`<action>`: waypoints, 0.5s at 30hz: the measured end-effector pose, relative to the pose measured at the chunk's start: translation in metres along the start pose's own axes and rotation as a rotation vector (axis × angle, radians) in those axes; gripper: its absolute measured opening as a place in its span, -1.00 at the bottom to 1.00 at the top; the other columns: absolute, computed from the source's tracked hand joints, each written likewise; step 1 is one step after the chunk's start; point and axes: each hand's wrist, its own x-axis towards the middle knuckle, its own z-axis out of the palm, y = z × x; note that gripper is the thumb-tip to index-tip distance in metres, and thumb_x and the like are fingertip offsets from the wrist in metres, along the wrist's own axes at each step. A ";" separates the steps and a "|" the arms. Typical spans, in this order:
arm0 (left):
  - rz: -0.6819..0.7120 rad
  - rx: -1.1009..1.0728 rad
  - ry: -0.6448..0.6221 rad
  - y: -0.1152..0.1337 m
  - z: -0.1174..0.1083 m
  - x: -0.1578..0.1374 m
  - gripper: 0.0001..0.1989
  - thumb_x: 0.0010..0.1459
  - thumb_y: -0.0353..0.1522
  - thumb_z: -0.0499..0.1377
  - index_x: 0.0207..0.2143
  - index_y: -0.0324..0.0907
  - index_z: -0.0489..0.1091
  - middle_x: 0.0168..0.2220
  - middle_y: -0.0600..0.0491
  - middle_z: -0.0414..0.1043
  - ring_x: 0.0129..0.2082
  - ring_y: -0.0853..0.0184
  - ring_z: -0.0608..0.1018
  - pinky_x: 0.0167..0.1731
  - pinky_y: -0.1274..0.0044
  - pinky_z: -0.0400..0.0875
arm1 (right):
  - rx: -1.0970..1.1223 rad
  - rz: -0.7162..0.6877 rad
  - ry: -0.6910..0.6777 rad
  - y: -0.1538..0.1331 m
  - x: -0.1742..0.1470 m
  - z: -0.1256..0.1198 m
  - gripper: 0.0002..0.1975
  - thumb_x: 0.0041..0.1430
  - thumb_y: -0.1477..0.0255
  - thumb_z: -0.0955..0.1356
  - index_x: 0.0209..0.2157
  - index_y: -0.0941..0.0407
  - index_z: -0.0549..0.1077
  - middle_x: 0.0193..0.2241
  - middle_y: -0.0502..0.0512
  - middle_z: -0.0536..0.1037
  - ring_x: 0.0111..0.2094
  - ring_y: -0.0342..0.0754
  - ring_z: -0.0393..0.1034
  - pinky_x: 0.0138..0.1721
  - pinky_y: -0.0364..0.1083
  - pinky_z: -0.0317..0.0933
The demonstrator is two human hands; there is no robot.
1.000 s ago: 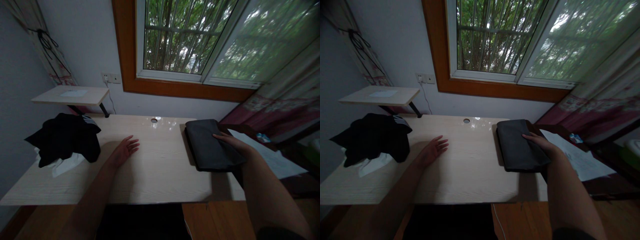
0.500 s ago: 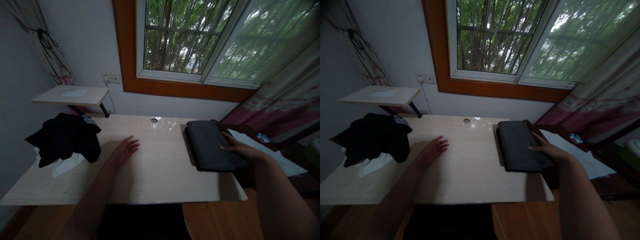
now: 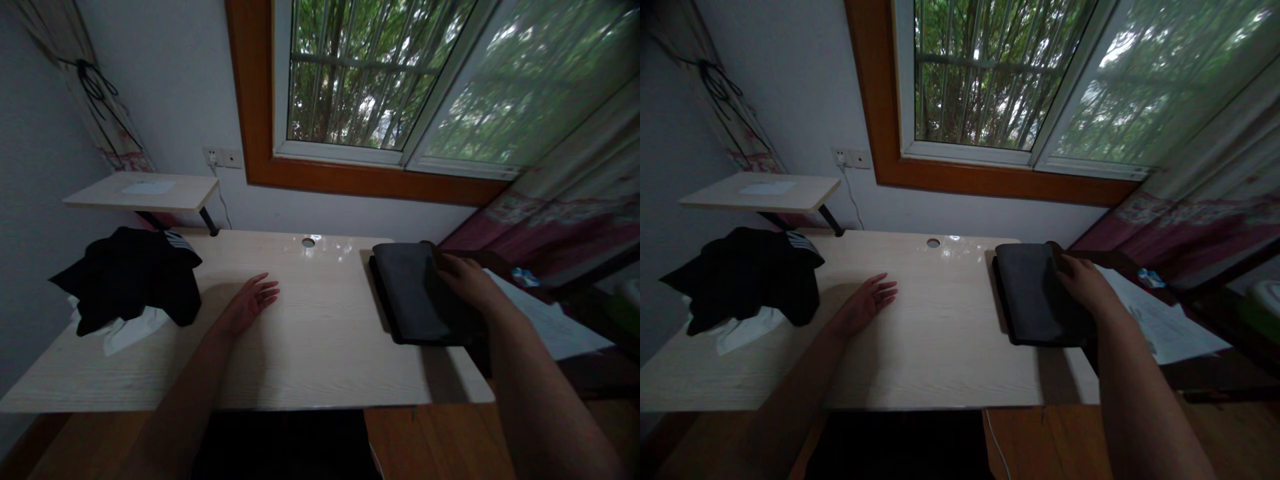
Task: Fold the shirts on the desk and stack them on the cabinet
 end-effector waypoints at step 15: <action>0.014 0.005 0.021 0.000 0.002 -0.004 -0.57 0.26 -0.37 0.23 0.17 -0.16 0.35 0.08 -0.17 0.52 0.01 0.19 0.61 0.12 0.30 0.44 | -0.375 -0.302 -0.195 -0.029 0.036 0.123 -0.42 0.45 0.13 0.03 0.37 0.00 0.16 0.38 0.16 0.20 0.41 0.12 0.02 0.37 0.33 -0.12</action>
